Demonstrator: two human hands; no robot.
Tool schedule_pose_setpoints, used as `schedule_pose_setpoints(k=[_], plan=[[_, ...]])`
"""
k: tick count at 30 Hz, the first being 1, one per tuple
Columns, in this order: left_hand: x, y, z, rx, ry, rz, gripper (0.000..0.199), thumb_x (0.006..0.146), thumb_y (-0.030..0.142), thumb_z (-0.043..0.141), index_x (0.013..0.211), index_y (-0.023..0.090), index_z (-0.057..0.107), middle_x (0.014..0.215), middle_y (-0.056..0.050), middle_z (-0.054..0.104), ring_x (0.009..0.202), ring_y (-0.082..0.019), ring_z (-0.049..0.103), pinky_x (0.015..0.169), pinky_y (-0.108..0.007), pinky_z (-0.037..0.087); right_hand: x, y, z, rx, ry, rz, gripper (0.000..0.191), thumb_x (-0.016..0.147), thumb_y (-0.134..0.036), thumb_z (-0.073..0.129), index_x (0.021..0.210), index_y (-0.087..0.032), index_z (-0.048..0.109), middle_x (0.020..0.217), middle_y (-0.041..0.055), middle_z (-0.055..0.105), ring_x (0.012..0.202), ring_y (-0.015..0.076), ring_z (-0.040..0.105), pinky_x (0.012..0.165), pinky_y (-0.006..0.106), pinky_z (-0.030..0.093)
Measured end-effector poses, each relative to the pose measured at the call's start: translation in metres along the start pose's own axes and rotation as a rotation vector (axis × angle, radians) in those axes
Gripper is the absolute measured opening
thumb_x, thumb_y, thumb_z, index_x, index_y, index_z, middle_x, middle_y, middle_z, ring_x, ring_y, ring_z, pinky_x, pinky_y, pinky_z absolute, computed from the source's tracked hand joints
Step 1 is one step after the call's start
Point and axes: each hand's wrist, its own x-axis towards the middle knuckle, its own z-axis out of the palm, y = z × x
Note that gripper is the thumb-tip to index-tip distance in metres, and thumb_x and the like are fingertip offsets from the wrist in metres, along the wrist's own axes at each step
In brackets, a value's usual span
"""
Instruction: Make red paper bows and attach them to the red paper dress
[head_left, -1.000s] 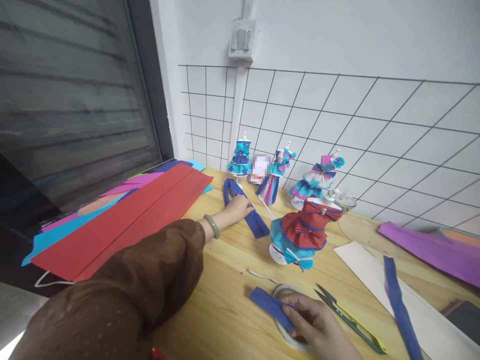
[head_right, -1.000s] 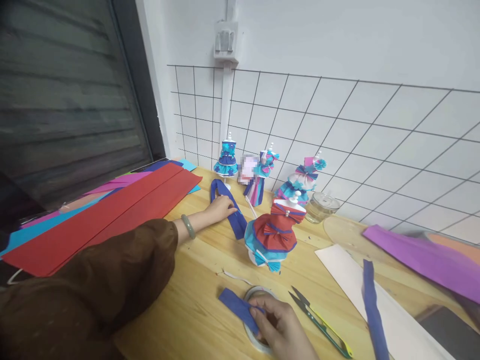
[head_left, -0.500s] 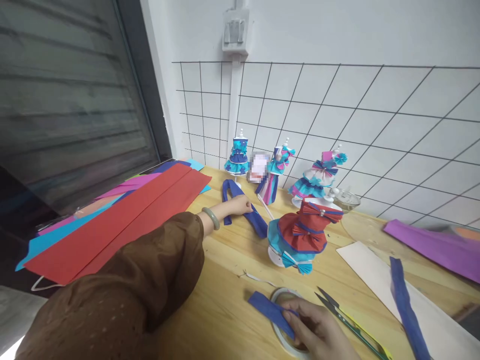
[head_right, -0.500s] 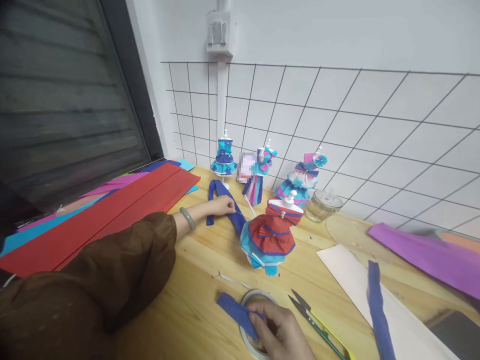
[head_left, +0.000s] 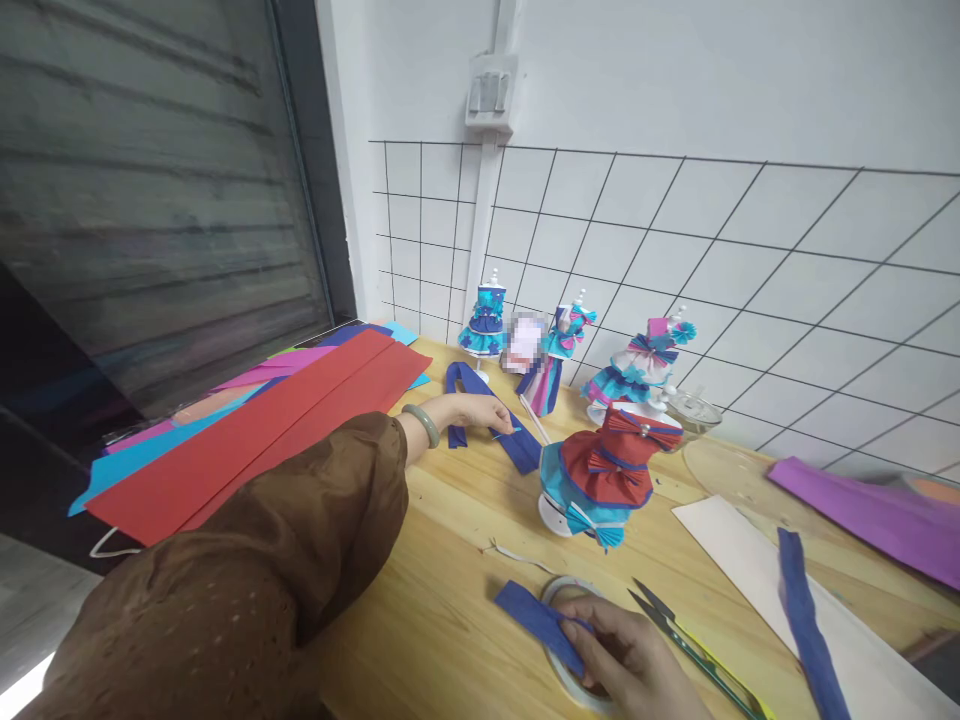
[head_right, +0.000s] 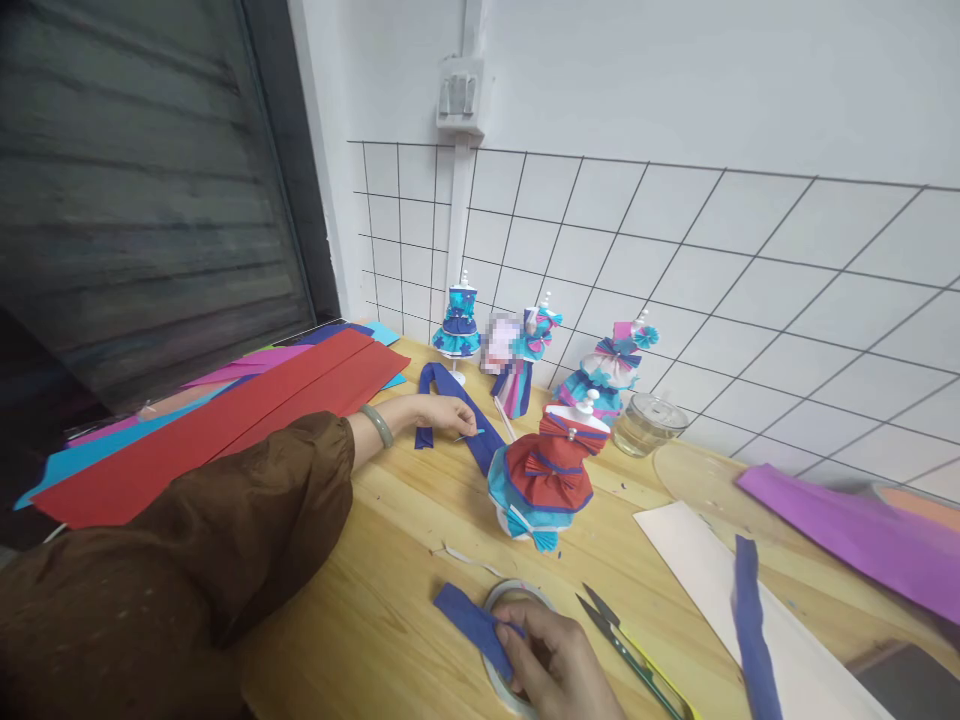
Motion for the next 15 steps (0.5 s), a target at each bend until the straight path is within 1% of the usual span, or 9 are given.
schedule_pose_setpoints(k=[4,6,8,10,11,12,13,14,15], plan=[[-0.009,0.008,-0.003,-0.002,0.067,-0.014,0.015,0.065,0.029,0.063,0.062,0.015,0.06,0.062,0.0,0.058,0.06,-0.011,0.051,0.064,-0.025,0.041,0.0,-0.001,-0.001,-0.016,0.008,-0.01,0.04,0.081,-0.05,0.044,0.08,-0.016,0.064,0.06,0.0002,0.048,0.052,0.0116,0.044,0.049,0.021,0.038],[-0.024,0.015,-0.008,0.003,0.098,-0.021,0.017,0.066,0.031,0.062,0.061,0.015,0.058,0.06,0.0,0.057,0.059,-0.011,0.052,0.063,-0.025,0.042,0.0,-0.001,-0.001,-0.03,0.009,-0.01,0.04,0.081,-0.051,0.043,0.079,-0.017,0.064,0.059,-0.0003,0.046,0.052,0.0117,0.043,0.05,0.021,0.038],[-0.048,0.023,-0.012,0.005,0.113,-0.026,0.017,0.067,0.031,0.06,0.062,0.015,0.056,0.062,0.0,0.058,0.059,-0.011,0.053,0.062,-0.024,0.042,-0.001,-0.001,-0.001,-0.033,0.014,-0.016,0.04,0.081,-0.05,0.044,0.078,-0.016,0.064,0.058,-0.0006,0.046,0.052,0.0114,0.042,0.05,0.021,0.037],[-0.083,0.03,-0.013,-0.004,0.087,-0.04,0.018,0.071,0.032,0.056,0.065,0.015,0.054,0.065,-0.002,0.06,0.059,-0.011,0.055,0.06,-0.024,0.043,-0.002,0.0,-0.001,-0.02,0.026,-0.024,0.039,0.081,-0.049,0.045,0.077,-0.016,0.064,0.058,-0.0006,0.046,0.052,0.0113,0.042,0.049,0.021,0.037],[-0.105,0.033,-0.011,-0.017,0.045,-0.057,0.018,0.073,0.032,0.053,0.067,0.015,0.053,0.065,-0.002,0.061,0.059,-0.012,0.056,0.058,-0.024,0.043,-0.002,0.0,-0.001,-0.009,0.033,-0.026,0.038,0.081,-0.049,0.045,0.078,-0.016,0.065,0.058,-0.0006,0.046,0.052,0.0112,0.042,0.049,0.021,0.037],[-0.128,0.035,-0.008,-0.048,-0.028,-0.097,0.019,0.076,0.033,0.048,0.069,0.016,0.052,0.064,-0.002,0.061,0.058,-0.012,0.056,0.058,-0.024,0.043,-0.003,0.001,0.0,0.003,0.04,-0.024,0.038,0.08,-0.049,0.046,0.078,-0.017,0.065,0.058,-0.0005,0.047,0.052,0.0112,0.042,0.048,0.021,0.037],[-0.154,0.037,-0.003,-0.061,-0.103,-0.142,0.02,0.078,0.034,0.045,0.069,0.017,0.052,0.063,-0.002,0.061,0.058,-0.012,0.056,0.059,-0.024,0.044,-0.003,0.002,0.0,0.013,0.047,-0.022,0.037,0.08,-0.049,0.046,0.079,-0.017,0.065,0.059,-0.0003,0.048,0.051,0.0111,0.042,0.048,0.021,0.037],[-0.18,0.037,0.004,-0.069,-0.146,-0.184,0.022,0.079,0.034,0.042,0.068,0.018,0.052,0.06,-0.001,0.06,0.056,-0.012,0.055,0.058,-0.024,0.044,-0.003,0.003,0.0,0.02,0.054,-0.018,0.037,0.079,-0.049,0.047,0.078,-0.017,0.065,0.059,-0.0001,0.049,0.051,0.0112,0.043,0.047,0.021,0.038],[-0.206,0.036,0.013,-0.09,-0.158,-0.234,0.021,0.079,0.033,0.041,0.068,0.019,0.052,0.058,0.0,0.059,0.054,-0.012,0.054,0.056,-0.024,0.043,-0.003,0.004,0.001,0.024,0.058,-0.015,0.037,0.079,-0.05,0.048,0.077,-0.017,0.065,0.06,0.0001,0.05,0.051,0.0112,0.043,0.047,0.021,0.038]])
